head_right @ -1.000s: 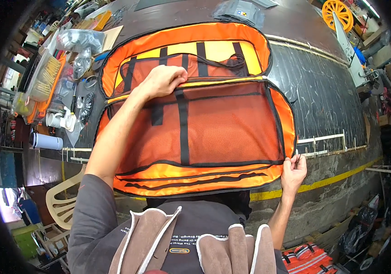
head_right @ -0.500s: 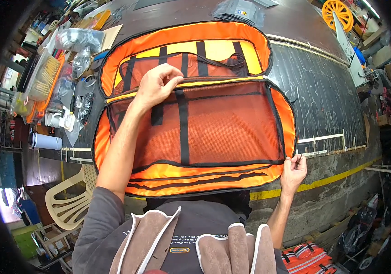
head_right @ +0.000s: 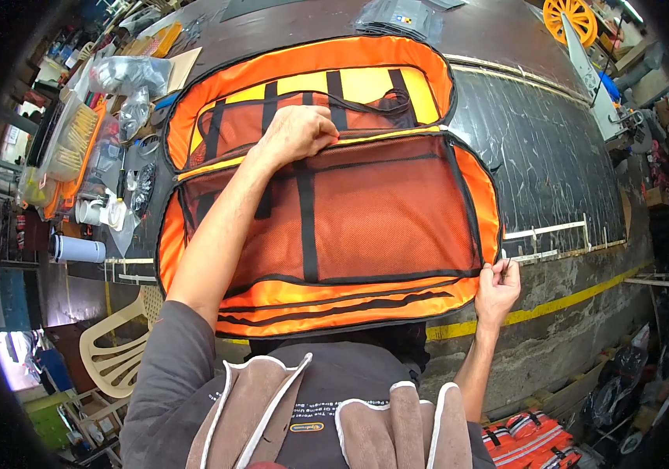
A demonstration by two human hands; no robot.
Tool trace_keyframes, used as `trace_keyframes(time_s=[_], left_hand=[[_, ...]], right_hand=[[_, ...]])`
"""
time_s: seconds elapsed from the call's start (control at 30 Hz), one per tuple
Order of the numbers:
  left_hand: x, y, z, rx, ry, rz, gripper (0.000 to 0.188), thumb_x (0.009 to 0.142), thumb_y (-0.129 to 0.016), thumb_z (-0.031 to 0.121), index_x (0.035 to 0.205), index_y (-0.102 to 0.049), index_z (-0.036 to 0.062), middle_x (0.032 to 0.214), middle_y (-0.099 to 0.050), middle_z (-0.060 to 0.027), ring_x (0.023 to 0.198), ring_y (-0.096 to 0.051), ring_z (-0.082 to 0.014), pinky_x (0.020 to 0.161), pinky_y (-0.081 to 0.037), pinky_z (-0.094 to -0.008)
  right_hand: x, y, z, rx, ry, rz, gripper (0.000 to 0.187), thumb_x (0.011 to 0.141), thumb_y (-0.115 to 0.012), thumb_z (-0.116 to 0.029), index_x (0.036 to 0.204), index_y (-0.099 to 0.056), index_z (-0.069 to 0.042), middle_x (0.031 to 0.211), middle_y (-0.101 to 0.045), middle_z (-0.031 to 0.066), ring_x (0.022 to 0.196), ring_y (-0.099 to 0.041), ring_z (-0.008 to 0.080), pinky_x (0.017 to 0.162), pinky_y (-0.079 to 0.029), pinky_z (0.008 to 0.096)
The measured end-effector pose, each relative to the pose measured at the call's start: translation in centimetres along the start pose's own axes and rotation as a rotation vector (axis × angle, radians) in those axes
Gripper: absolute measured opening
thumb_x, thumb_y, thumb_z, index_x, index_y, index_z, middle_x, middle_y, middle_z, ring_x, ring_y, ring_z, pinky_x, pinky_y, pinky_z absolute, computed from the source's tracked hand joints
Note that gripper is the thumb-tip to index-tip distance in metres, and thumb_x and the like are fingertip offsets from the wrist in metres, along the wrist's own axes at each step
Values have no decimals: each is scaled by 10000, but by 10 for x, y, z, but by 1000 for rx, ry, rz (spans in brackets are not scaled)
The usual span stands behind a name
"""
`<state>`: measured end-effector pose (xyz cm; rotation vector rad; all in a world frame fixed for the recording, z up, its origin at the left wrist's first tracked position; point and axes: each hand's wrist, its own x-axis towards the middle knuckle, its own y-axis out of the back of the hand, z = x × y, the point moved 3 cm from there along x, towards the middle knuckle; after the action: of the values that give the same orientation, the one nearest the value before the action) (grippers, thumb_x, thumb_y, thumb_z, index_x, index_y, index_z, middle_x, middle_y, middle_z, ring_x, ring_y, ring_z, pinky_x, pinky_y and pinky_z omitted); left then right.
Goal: Inspecting the straps, zippers, and interior compartments of an orange and black trauma kit bag.
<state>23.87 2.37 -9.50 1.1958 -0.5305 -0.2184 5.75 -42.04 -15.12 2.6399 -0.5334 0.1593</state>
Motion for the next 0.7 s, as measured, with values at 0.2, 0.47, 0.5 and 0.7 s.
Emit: trace_keyframes(time_s=[0.2,0.47,0.5,0.7], left_hand=[[-1,3,4,-267,93,149,112,906,-679,177,938,-677,70,885,-693,-112,855,-706,-336,748,-567,-420],[-11,14,-9,-225,129,173,139,931,-769,237,961,-802,106,917,-709,-96,886,-724,-291,779,-564,-395],[-11,12,-9,-260,92,137,108,919,-773,211,975,-810,127,920,-711,-80,889,-727,-281,783,-570,-391],[-4,-2,-8,-133,-28,-14,198,872,-759,141,1036,-840,216,930,-713,-37,889,-727,-273,736,-575,-401]], right_hand=[[0,0,2,6,-14,19,252,930,-664,37,826,-461,-71,781,-392,-73,672,-327,29,615,-324,213],[1,3,12,21,25,-4,221,968,-662,11,874,-485,-82,809,-397,-92,696,-337,14,611,-314,205],[1,2,12,24,27,-5,221,968,-662,11,874,-485,-82,809,-397,-92,696,-337,14,611,-314,205],[1,-2,11,48,6,-6,214,964,-666,17,883,-494,-80,813,-401,-92,693,-336,7,606,-308,195]])
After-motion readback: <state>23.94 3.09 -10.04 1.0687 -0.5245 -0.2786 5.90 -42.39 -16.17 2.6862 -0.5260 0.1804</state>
